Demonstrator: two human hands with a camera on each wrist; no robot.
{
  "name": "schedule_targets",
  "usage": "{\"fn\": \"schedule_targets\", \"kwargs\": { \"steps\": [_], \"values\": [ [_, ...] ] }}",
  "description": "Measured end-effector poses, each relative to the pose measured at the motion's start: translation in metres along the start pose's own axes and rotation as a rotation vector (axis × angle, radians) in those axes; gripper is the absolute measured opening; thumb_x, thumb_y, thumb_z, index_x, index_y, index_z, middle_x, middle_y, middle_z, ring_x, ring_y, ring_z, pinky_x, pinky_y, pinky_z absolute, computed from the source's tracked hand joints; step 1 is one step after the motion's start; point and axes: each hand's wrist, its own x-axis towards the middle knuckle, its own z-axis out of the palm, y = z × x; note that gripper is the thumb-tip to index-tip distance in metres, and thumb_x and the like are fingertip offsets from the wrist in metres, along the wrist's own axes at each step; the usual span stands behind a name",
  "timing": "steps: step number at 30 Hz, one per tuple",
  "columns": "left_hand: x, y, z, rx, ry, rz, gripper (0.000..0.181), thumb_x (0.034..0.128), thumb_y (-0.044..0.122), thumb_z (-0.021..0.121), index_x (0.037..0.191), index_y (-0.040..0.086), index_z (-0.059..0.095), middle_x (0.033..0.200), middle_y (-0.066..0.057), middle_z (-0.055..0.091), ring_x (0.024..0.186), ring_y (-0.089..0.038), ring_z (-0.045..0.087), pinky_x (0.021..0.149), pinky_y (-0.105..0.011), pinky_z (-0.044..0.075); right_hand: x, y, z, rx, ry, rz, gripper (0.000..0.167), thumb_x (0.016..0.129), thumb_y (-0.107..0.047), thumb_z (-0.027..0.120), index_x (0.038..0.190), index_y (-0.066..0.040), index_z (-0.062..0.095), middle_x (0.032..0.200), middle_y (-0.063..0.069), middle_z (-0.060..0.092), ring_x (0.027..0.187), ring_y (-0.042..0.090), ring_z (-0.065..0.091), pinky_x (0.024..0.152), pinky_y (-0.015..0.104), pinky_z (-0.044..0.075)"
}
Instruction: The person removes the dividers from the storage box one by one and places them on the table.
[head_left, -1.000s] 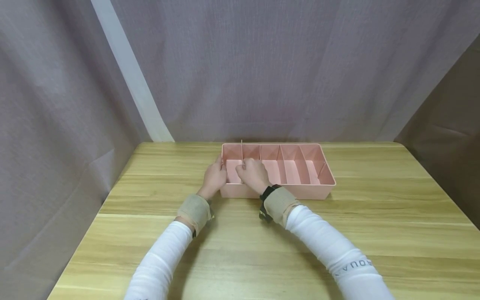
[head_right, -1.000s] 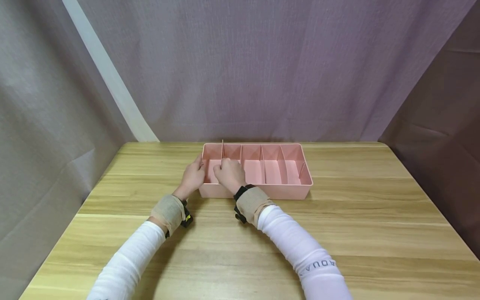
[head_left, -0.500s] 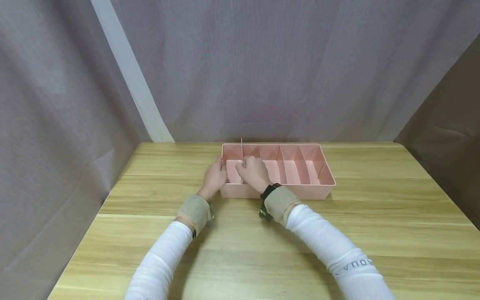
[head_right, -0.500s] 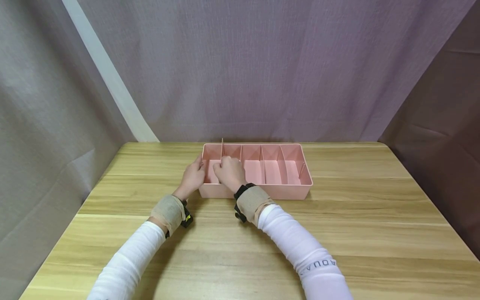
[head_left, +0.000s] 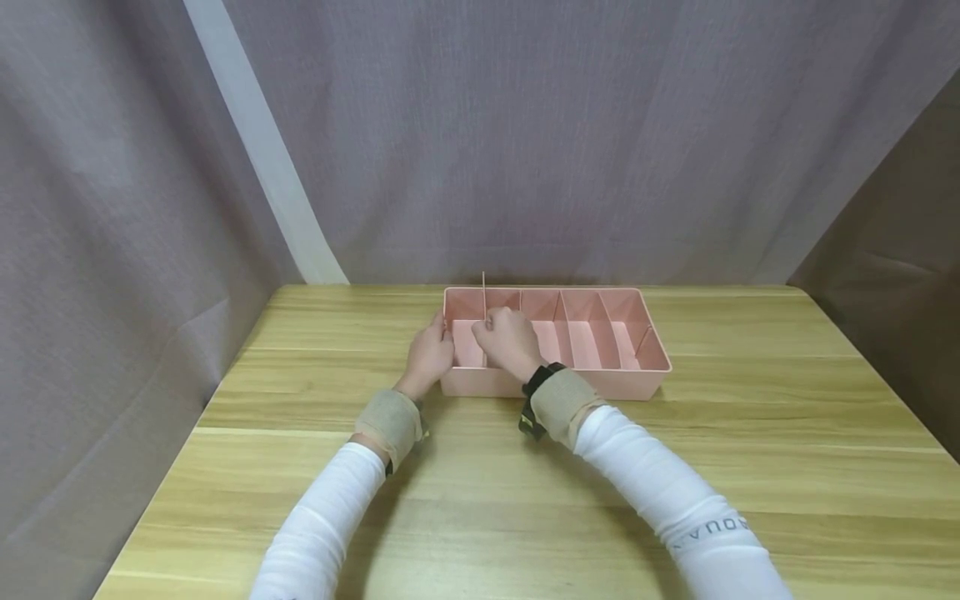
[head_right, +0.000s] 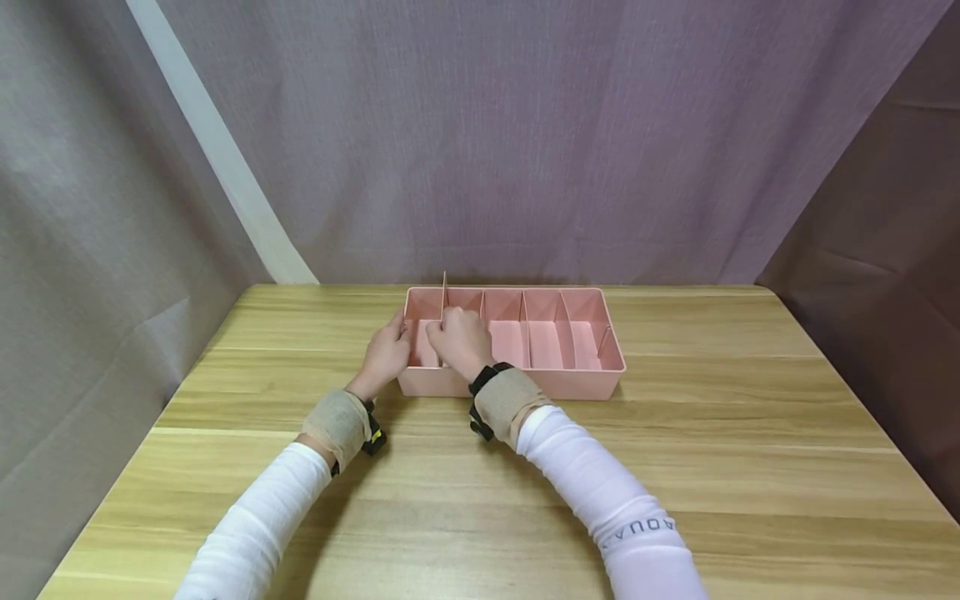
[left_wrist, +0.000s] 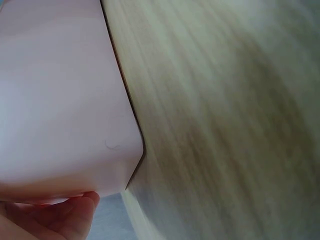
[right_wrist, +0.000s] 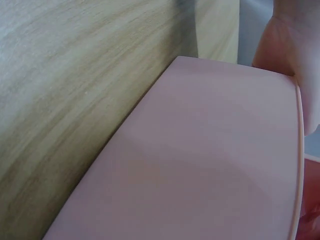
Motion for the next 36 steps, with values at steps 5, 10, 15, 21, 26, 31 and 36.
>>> {"fn": "schedule_targets", "kwargs": {
  "steps": [5,10,15,21,26,31,36],
  "values": [
    [0.000,0.001,0.001,0.003,0.008,0.014,0.041,0.0921,0.014,0.033,0.132,0.007,0.038,0.110,-0.019,0.060,0.089,-0.031,0.059,0.077,-0.043,0.047,0.000,0.000,-0.002,-0.003,-0.008,0.006,0.033,0.080,-0.016,0.046,0.050,-0.013,0.032,0.047,-0.004,0.027,0.043,0.010,0.026,0.041,0.023,0.020],
    [-0.001,0.001,0.001,0.002,0.010,0.022,0.041,0.0918,0.014,0.033,0.132,0.007,0.038,0.108,-0.020,0.060,0.087,-0.031,0.059,0.076,-0.043,0.047,0.001,-0.001,-0.004,-0.006,-0.005,0.006,0.034,0.080,-0.015,0.048,0.050,-0.013,0.033,0.047,-0.004,0.027,0.043,0.010,0.027,0.041,0.023,0.021],
    [-0.001,0.001,0.001,0.003,0.020,0.024,0.042,0.0916,0.013,0.034,0.133,0.006,0.038,0.109,-0.019,0.060,0.087,-0.031,0.059,0.076,-0.043,0.047,0.001,-0.003,-0.007,-0.006,0.005,-0.002,0.034,0.080,-0.017,0.046,0.050,-0.013,0.031,0.047,-0.004,0.026,0.043,0.010,0.025,0.041,0.023,0.019],
    [0.000,-0.001,0.001,-0.003,0.018,0.012,0.044,0.0913,0.012,0.035,0.135,0.007,0.035,0.114,-0.019,0.058,0.090,-0.031,0.058,0.078,-0.043,0.046,0.002,-0.005,-0.010,0.004,0.009,-0.009,0.034,0.080,-0.017,0.047,0.051,-0.014,0.031,0.048,-0.004,0.025,0.043,0.010,0.025,0.041,0.023,0.019],
    [0.001,-0.002,0.001,-0.002,0.015,0.004,0.044,0.0916,0.012,0.035,0.135,0.006,0.034,0.117,-0.019,0.056,0.095,-0.031,0.057,0.081,-0.044,0.046,0.002,-0.008,-0.014,0.015,0.011,-0.008,0.032,0.079,-0.019,0.046,0.052,-0.014,0.031,0.048,-0.004,0.025,0.043,0.010,0.025,0.040,0.023,0.019],
    [0.002,-0.002,0.000,-0.003,0.017,0.002,0.044,0.0916,0.012,0.035,0.135,0.008,0.034,0.118,-0.018,0.056,0.099,-0.031,0.057,0.083,-0.044,0.045,0.003,-0.010,-0.017,0.015,0.019,-0.015,0.031,0.079,-0.019,0.045,0.052,-0.014,0.031,0.048,-0.004,0.026,0.043,0.010,0.025,0.040,0.023,0.019],
    [0.002,-0.003,-0.001,0.000,0.020,0.003,0.043,0.0913,0.012,0.035,0.135,0.008,0.035,0.118,-0.018,0.056,0.100,-0.032,0.056,0.084,-0.044,0.045,0.003,-0.011,-0.018,-0.005,0.035,-0.027,0.032,0.079,-0.018,0.046,0.051,-0.013,0.031,0.049,-0.004,0.026,0.045,0.011,0.027,0.043,0.024,0.020]
  ]
}}
